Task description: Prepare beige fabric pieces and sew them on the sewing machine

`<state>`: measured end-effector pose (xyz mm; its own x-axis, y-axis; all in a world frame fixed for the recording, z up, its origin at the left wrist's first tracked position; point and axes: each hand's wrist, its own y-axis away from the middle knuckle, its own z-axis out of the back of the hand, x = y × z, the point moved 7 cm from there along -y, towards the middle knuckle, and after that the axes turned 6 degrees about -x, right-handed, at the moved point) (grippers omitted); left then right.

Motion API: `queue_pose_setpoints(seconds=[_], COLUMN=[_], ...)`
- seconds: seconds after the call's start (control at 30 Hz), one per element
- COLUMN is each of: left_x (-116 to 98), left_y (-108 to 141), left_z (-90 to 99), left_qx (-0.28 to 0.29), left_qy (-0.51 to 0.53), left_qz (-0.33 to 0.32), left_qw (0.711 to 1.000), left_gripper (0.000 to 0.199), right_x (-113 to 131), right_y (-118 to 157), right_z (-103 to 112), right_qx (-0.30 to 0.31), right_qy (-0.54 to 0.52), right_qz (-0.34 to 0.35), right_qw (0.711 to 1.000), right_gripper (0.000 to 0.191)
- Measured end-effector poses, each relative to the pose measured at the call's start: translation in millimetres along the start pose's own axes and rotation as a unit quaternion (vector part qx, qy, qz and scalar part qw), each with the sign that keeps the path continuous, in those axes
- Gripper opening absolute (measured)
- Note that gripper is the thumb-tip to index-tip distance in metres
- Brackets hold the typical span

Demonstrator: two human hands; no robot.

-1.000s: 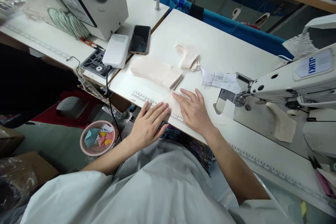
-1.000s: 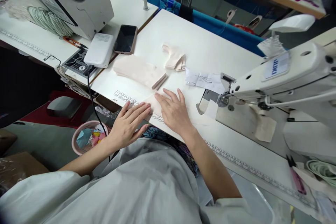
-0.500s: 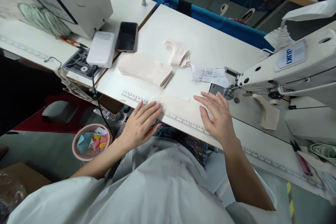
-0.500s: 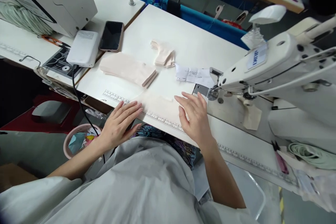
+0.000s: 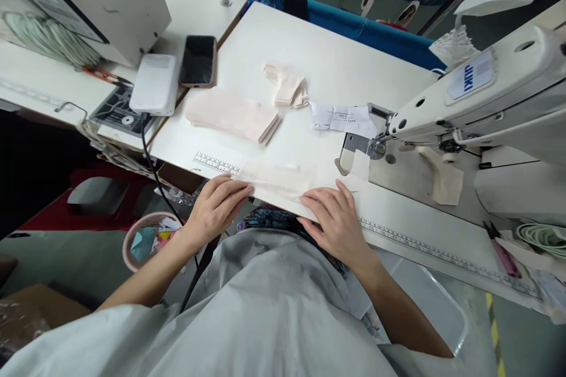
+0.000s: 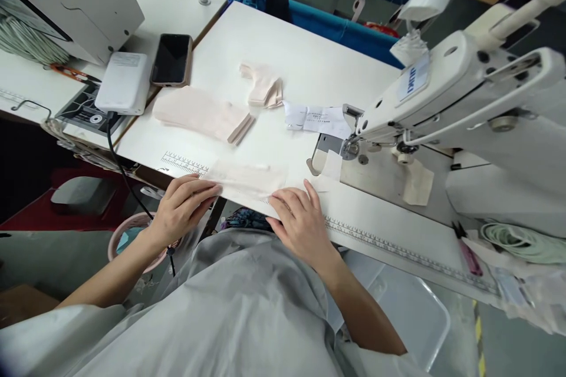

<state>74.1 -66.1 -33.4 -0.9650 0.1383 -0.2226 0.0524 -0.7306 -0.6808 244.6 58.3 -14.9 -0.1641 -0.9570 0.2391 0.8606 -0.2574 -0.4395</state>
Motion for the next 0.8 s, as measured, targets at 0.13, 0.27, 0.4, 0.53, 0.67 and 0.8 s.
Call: queue_pose_setpoints(seconds=[0.13, 0.27, 0.4, 0.53, 0.67, 0.8], left_x=[3, 20, 42, 60, 66, 27], left_y=[-9, -23, -35, -54, -58, -39], left_z=[6.5, 10.7, -0.9, -17.8, -0.6, 18.6], left_qx=[0.001, 0.058, 0.112, 0.141, 0.045, -0.046], left_qy=[0.058, 0.184, 0.281, 0.222, -0.004, -0.061], left_qz=[0.038, 0.219, 0.382, 0.360, 0.256, 0.189], left_qw=[0.998, 0.956, 0.873, 0.895, 0.966, 0.979], left_gripper=[0.019, 0.013, 0.031, 0.030, 0.028, 0.032], right_x=[7, -1, -20, -40, -55, -58], right_y=[-6, -18, -36, -56, -61, -51], right_z=[-2, 16, 32, 19, 4, 13], right_qx=[-0.029, -0.065, -0.078, -0.046, -0.052, -0.091], right_qy=[-0.033, -0.136, -0.207, -0.147, -0.030, -0.032], right_qz=[0.003, -0.062, -0.142, -0.120, -0.085, -0.084], right_qw=[0.999, 0.987, 0.965, 0.981, 0.995, 0.992], right_gripper=[0.008, 0.013, 0.009, 0.010, 0.017, 0.023])
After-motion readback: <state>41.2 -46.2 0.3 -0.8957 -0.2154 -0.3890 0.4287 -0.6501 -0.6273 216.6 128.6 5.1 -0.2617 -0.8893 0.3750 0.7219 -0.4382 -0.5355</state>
